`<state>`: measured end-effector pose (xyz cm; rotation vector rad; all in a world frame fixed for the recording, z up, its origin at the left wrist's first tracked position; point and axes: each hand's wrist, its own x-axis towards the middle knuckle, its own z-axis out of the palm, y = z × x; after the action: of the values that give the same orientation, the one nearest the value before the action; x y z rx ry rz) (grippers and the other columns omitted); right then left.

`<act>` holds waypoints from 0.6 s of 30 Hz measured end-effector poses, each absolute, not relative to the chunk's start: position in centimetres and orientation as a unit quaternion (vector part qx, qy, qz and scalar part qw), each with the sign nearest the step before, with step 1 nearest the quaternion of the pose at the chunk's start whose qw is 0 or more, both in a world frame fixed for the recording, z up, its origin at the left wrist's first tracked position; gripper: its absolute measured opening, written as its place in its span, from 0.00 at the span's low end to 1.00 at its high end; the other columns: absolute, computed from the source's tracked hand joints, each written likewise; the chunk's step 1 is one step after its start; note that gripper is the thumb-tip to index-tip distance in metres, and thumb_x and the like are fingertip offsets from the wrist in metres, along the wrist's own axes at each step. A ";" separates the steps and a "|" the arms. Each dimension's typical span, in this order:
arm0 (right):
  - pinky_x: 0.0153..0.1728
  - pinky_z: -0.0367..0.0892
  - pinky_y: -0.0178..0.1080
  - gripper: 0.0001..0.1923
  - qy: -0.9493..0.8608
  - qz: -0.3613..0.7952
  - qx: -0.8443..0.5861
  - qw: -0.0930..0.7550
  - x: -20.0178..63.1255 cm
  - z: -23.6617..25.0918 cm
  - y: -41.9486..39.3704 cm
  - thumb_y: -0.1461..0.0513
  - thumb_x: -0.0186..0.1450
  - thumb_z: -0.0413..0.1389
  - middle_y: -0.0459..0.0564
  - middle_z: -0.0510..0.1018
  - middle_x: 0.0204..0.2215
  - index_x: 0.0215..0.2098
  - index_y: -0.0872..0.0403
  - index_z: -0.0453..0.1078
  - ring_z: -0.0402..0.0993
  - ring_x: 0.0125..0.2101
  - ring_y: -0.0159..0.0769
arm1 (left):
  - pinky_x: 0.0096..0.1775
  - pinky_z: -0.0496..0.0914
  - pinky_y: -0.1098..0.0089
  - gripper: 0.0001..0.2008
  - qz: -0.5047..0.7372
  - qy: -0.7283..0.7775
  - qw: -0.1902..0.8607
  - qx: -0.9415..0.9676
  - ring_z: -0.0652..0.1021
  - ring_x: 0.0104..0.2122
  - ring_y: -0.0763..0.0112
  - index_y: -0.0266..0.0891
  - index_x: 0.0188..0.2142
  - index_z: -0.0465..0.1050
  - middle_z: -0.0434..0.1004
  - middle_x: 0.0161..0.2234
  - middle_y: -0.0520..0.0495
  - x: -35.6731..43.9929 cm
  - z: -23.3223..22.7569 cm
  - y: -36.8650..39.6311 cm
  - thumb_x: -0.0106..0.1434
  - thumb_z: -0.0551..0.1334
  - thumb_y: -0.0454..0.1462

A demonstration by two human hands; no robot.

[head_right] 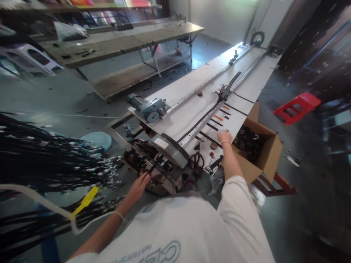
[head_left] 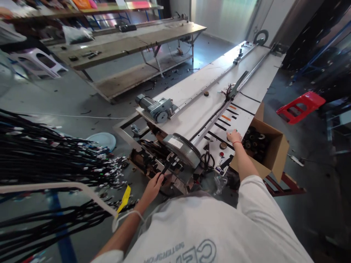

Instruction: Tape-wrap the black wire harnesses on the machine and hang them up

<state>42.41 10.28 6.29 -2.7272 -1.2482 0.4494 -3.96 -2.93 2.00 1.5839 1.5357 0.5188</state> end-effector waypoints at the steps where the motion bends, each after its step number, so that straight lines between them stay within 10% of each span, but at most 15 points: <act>1: 0.55 0.57 0.50 0.29 -0.436 0.141 -0.884 0.091 41.2 7.5 9.9 0.56 0.67 0.49 0.69 0.69 0.54 0.60 0.66 0.58 0.63 0.56 0.53 | 0.44 0.73 0.62 0.31 0.208 0.604 0.435 0.635 0.78 0.38 0.58 0.39 0.38 0.74 0.81 0.36 0.43 -3.4 1.9 -2.4 0.61 0.47 0.61; 6: 0.41 0.68 0.41 0.22 -0.655 0.201 -0.638 0.352 26.8 10.2 2.4 0.55 0.71 0.42 0.54 0.76 0.37 0.57 0.57 0.60 0.73 0.36 0.40 | 0.41 0.71 0.67 0.26 0.220 0.559 0.451 0.661 0.75 0.34 0.66 0.38 0.32 0.72 0.78 0.30 0.47 -1.4 3.6 0.4 0.68 0.45 0.52; 12: 0.51 0.65 0.53 0.27 -0.712 0.246 -0.541 0.374 15.1 2.0 -1.5 0.47 0.65 0.46 0.70 0.71 0.49 0.50 0.61 0.64 0.68 0.52 0.54 | 0.37 0.67 0.75 0.18 0.218 0.510 0.408 0.726 0.73 0.31 0.73 0.34 0.36 0.75 0.76 0.30 0.49 -1.4 6.3 4.2 0.71 0.49 0.39; 18: 0.43 0.66 0.54 0.28 -0.688 0.248 -0.594 0.337 14.5 -0.5 4.8 0.37 0.60 0.39 0.62 0.74 0.31 0.31 0.51 0.64 0.72 0.39 0.55 | 0.36 0.66 0.76 0.16 0.200 0.490 0.396 0.751 0.75 0.31 0.72 0.35 0.40 0.77 0.79 0.32 0.48 -1.3 5.8 3.9 0.71 0.51 0.38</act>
<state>14.47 4.80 -0.47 -1.5480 -1.7925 0.6453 -1.31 3.90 5.79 1.9039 1.2409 0.5058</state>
